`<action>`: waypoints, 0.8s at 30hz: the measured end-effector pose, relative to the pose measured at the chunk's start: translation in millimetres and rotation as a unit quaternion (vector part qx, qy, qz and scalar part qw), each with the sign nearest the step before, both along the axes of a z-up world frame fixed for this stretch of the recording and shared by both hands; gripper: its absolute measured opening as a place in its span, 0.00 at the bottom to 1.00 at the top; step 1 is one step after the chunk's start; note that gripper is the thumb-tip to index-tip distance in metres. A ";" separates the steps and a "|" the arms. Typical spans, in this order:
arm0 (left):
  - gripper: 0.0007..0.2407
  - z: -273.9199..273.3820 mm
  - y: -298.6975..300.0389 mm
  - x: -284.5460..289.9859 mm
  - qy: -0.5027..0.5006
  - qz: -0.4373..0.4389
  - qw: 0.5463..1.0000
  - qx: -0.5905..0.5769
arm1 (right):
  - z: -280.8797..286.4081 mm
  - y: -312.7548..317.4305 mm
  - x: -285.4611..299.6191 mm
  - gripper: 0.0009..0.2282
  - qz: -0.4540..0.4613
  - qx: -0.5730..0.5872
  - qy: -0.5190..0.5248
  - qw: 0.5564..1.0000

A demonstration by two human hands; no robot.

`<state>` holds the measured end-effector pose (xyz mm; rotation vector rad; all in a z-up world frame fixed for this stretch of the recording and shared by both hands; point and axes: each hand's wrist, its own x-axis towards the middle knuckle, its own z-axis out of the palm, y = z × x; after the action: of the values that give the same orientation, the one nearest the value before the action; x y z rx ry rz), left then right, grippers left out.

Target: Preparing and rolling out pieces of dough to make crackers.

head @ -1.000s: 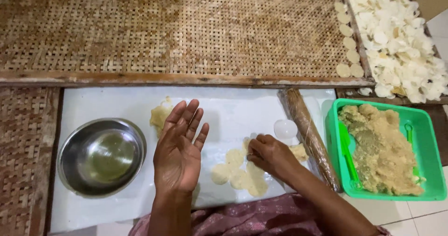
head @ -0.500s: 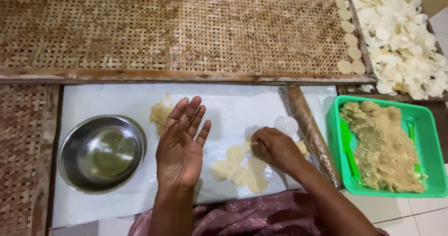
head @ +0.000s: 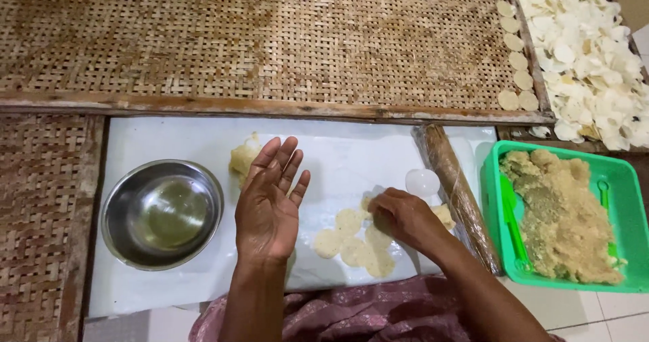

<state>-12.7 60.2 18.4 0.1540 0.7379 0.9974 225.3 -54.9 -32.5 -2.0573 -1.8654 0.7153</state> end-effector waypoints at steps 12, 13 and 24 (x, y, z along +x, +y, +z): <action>0.20 16.2 0.2 -2.6 -0.002 0.007 1.000 -0.013 | -29.8 -2.1 2.3 0.08 0.055 0.030 -0.104 0.993; 0.20 17.2 0.0 -2.4 -0.002 0.007 1.000 -0.014 | -29.8 -2.6 1.5 0.08 0.054 0.030 -0.104 0.993; 0.20 22.4 -1.0 -3.5 -0.001 0.009 1.000 -0.015 | -30.3 -1.2 -2.7 0.04 0.001 0.055 -0.074 0.996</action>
<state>-16.2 59.2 40.8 0.1193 0.7538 1.0035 222.5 -56.1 -62.8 -2.0880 -1.9375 0.4603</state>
